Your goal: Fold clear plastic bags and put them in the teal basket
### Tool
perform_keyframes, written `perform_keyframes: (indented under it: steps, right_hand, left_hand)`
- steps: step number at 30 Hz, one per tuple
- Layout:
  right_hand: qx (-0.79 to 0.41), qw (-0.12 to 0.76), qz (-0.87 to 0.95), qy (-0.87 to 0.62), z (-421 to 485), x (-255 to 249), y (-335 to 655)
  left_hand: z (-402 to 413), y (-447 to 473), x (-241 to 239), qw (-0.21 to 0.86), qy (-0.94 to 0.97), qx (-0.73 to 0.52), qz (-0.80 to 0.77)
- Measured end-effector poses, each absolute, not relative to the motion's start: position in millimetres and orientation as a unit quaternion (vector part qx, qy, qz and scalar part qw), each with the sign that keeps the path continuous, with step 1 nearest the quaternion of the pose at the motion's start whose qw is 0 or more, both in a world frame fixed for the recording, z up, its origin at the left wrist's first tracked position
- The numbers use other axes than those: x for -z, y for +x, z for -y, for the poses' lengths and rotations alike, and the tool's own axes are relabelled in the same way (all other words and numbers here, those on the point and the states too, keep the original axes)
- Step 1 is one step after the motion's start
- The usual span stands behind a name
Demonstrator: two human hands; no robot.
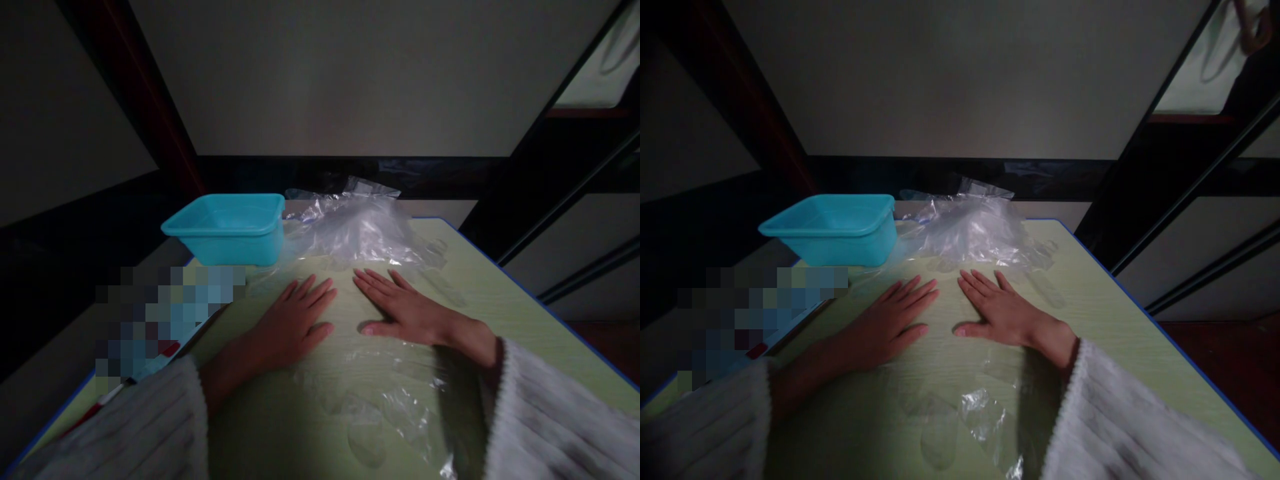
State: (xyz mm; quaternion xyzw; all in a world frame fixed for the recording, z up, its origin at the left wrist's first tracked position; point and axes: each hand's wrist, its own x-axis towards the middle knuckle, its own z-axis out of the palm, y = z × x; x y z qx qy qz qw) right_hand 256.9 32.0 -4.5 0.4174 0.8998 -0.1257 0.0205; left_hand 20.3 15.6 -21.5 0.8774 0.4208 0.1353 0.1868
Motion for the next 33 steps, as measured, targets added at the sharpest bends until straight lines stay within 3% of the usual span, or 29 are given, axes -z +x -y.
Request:
perform_keyframes:
  steps: [8, 23, 29, 33]
  right_hand:
    - [0.195, -0.012, -0.924, 0.328, -7.6, -10.6, 238.6]
    - [0.289, 0.094, -0.911, 0.279, -0.1, -21.9, 244.2]
    - [0.266, -0.034, -0.915, 0.301, -2.4, -22.3, 251.8]
    - [0.216, -0.130, -0.899, 0.357, -5.3, -13.6, 247.7]
  left_hand:
    - [-19.9, 15.4, 18.9, 0.058, 0.890, -0.032, -0.451]
    - [-19.1, 15.5, 17.7, 0.061, 0.887, -0.034, -0.456]
    - [-13.9, 19.0, 11.1, 0.029, 0.896, -0.068, -0.437]
    - [-6.1, 24.5, 11.3, 0.069, 0.923, -0.111, -0.361]
